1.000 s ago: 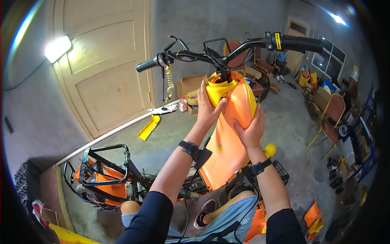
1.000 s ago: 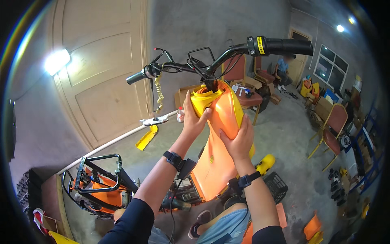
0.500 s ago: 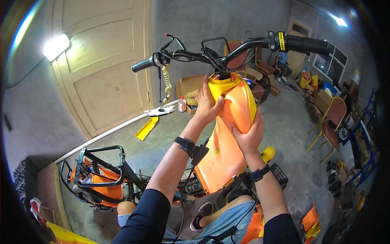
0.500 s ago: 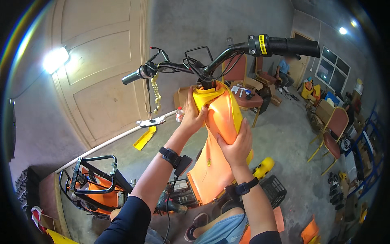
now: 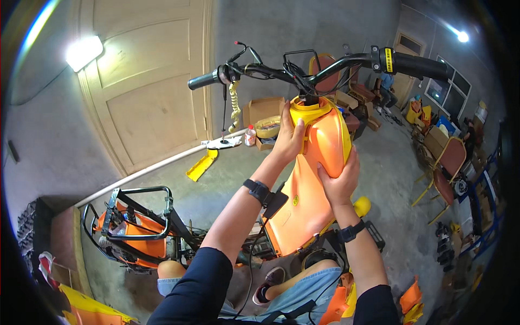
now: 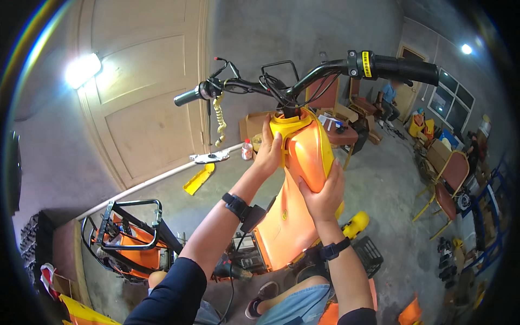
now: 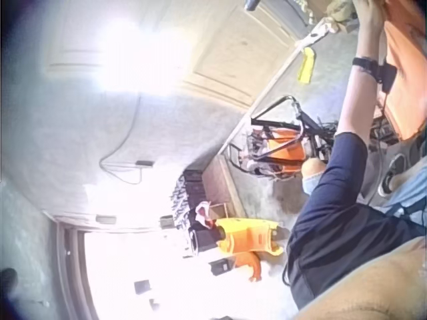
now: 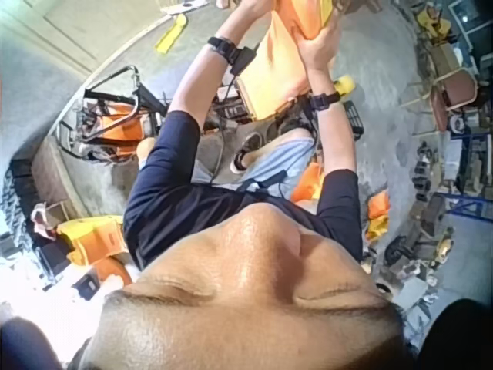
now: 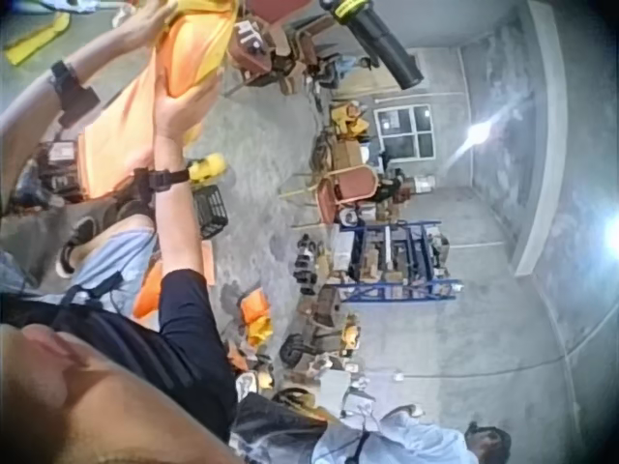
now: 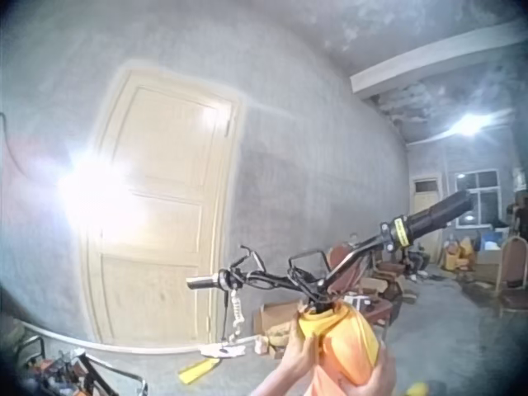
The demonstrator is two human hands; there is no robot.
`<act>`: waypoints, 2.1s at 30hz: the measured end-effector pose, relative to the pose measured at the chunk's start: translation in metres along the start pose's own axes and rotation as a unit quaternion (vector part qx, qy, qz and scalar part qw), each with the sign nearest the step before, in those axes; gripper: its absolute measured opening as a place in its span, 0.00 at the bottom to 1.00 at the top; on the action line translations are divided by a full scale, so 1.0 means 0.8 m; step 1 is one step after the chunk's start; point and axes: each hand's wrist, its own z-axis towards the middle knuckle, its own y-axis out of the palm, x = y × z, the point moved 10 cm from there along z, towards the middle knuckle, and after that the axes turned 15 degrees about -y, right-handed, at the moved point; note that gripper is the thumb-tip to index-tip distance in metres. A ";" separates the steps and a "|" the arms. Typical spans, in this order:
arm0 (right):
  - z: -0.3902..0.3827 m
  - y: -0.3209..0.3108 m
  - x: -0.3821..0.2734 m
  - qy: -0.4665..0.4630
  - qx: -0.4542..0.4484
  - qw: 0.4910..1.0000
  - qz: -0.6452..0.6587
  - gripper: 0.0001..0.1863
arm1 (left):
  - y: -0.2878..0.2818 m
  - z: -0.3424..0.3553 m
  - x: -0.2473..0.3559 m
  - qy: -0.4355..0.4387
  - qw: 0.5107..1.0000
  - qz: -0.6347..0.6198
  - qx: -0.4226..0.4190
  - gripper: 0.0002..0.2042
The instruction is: The recorder uses a power drill to assemble or disassemble the front cowls and electronic components of an electric scooter.
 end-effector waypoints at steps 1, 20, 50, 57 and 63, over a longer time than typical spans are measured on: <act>0.001 -0.001 0.000 -0.002 0.002 1.000 0.002 0.55 | -0.002 0.003 0.000 0.010 1.000 -0.006 -0.022 0.34; 0.002 -0.006 -0.001 -0.002 0.011 1.000 -0.004 0.52 | 0.025 0.037 -0.007 -0.082 0.963 -0.251 0.047 0.34; -0.007 -0.007 0.001 -0.023 0.039 0.998 -0.039 0.51 | -0.011 -0.189 -0.082 -0.156 0.910 0.300 -0.241 0.17; -0.009 -0.004 0.004 -0.022 0.023 0.999 -0.008 0.52 | -0.300 -0.248 0.069 0.029 0.872 0.459 0.168 0.08; 0.025 -0.008 -0.016 0.004 -0.033 0.999 -0.022 0.51 | -0.457 -0.330 -0.051 -0.340 0.690 0.609 0.193 0.25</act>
